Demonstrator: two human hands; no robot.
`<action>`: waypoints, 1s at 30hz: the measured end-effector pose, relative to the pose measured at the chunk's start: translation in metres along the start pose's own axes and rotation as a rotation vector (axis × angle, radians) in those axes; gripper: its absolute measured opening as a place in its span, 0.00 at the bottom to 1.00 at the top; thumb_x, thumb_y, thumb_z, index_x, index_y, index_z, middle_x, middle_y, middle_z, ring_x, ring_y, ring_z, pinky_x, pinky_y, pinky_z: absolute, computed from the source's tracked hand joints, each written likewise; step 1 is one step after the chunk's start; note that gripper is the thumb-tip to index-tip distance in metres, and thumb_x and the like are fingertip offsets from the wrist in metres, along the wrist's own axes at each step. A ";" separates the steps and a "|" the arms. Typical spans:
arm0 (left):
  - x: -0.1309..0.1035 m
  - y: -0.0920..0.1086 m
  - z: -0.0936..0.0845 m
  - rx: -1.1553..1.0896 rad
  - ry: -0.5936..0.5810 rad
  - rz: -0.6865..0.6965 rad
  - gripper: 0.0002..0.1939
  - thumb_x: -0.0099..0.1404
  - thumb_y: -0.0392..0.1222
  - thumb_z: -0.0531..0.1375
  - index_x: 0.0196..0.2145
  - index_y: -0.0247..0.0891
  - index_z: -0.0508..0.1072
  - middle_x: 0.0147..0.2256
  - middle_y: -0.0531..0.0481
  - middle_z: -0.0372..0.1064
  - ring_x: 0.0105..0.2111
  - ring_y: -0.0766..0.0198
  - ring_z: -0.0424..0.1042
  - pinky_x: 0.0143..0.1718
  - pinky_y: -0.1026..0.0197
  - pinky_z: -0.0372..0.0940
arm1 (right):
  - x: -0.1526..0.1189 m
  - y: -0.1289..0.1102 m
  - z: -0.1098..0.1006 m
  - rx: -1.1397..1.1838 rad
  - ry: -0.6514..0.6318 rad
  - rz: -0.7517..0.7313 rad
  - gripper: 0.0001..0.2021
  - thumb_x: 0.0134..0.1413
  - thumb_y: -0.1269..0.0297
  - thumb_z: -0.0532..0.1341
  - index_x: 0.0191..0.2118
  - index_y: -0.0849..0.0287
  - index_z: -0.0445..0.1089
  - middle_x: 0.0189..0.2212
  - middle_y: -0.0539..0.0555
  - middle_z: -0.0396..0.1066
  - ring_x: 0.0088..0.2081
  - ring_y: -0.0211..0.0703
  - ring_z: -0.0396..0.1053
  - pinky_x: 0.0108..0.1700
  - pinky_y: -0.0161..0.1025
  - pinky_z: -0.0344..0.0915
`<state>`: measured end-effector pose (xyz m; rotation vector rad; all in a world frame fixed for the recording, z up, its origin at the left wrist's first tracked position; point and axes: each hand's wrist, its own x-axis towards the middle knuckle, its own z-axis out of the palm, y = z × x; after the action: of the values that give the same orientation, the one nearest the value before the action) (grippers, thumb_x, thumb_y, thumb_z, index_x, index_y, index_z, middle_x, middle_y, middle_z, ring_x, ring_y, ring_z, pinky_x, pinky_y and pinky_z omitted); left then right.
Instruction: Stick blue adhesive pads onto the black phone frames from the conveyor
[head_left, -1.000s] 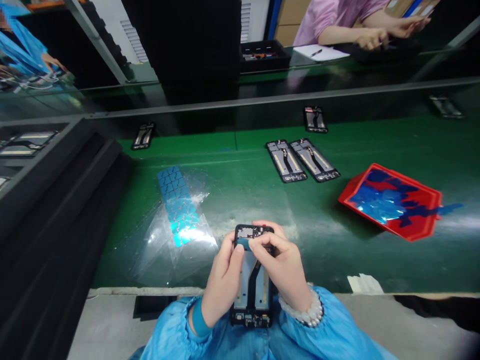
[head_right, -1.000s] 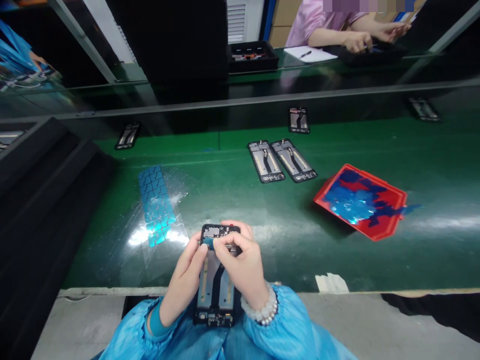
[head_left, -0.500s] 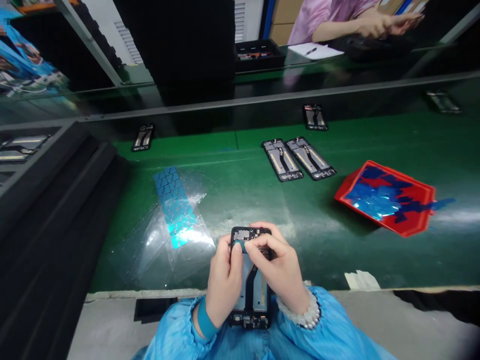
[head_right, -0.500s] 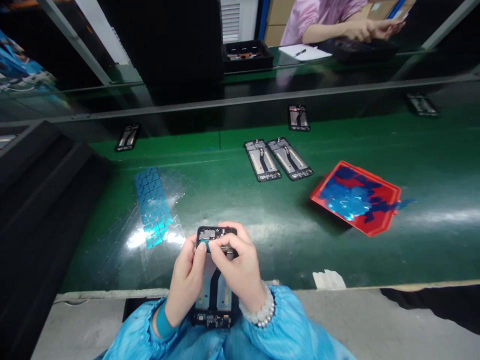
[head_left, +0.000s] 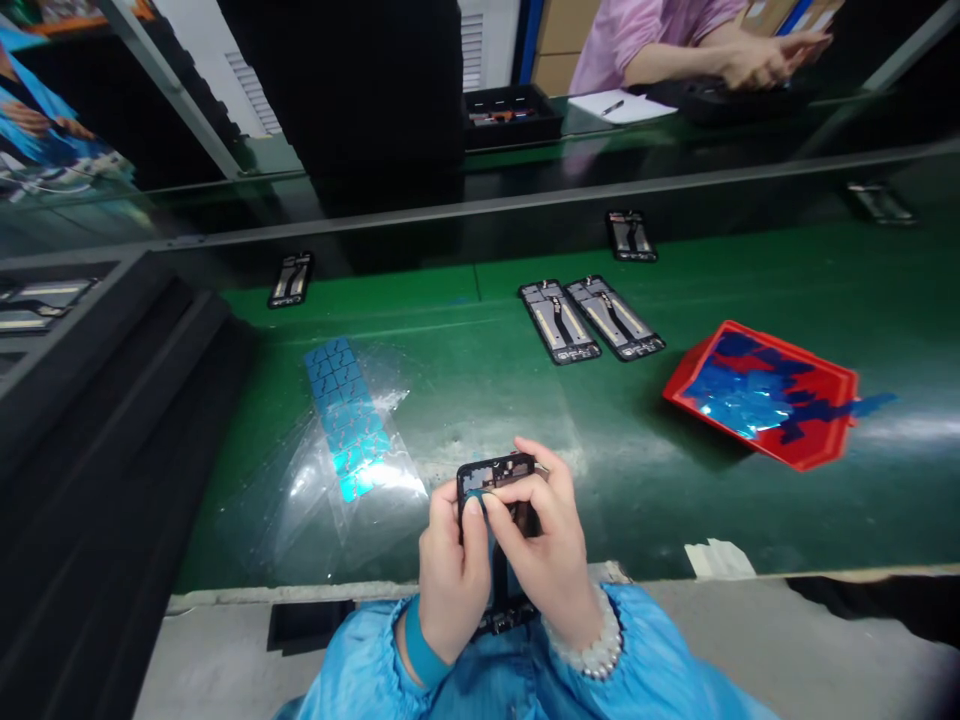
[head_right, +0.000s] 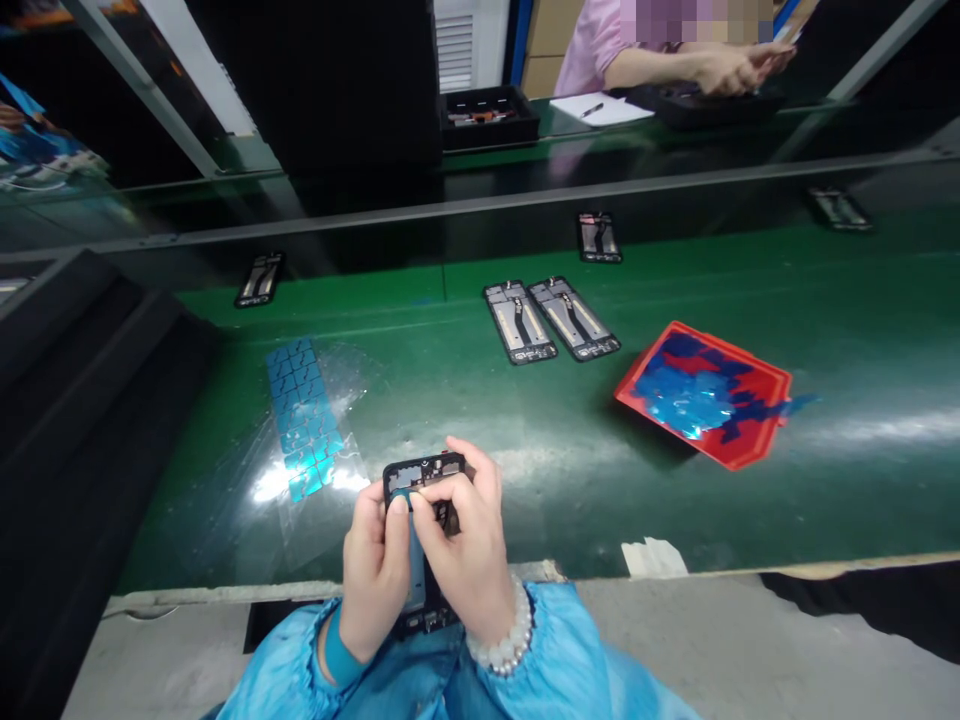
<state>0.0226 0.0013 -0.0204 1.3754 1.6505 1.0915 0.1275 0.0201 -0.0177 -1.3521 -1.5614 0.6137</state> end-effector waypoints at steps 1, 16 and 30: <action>0.000 0.000 0.000 0.006 0.013 0.016 0.08 0.68 0.40 0.48 0.44 0.40 0.63 0.35 0.49 0.74 0.33 0.64 0.75 0.33 0.65 0.66 | -0.001 -0.001 0.000 -0.013 0.000 -0.006 0.03 0.54 0.67 0.58 0.30 0.56 0.65 0.51 0.59 0.58 0.56 0.51 0.56 0.51 0.49 0.60; -0.005 0.001 -0.011 0.226 -0.047 0.275 0.17 0.68 0.36 0.45 0.54 0.36 0.58 0.41 0.43 0.75 0.37 0.61 0.77 0.35 0.64 0.69 | 0.022 -0.008 -0.011 0.360 -0.232 0.392 0.18 0.43 0.64 0.62 0.42 0.56 0.60 0.43 0.54 0.67 0.42 0.43 0.69 0.41 0.39 0.68; 0.014 0.009 -0.014 0.429 -0.076 0.244 0.19 0.69 0.39 0.42 0.52 0.31 0.63 0.38 0.41 0.76 0.34 0.57 0.78 0.32 0.62 0.70 | 0.012 -0.005 -0.012 0.337 -0.178 0.421 0.12 0.53 0.59 0.55 0.44 0.56 0.59 0.39 0.53 0.67 0.41 0.43 0.68 0.44 0.41 0.65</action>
<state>0.0111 0.0138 -0.0068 1.9092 1.7603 0.8279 0.1364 0.0275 -0.0040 -1.3975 -1.2370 1.2279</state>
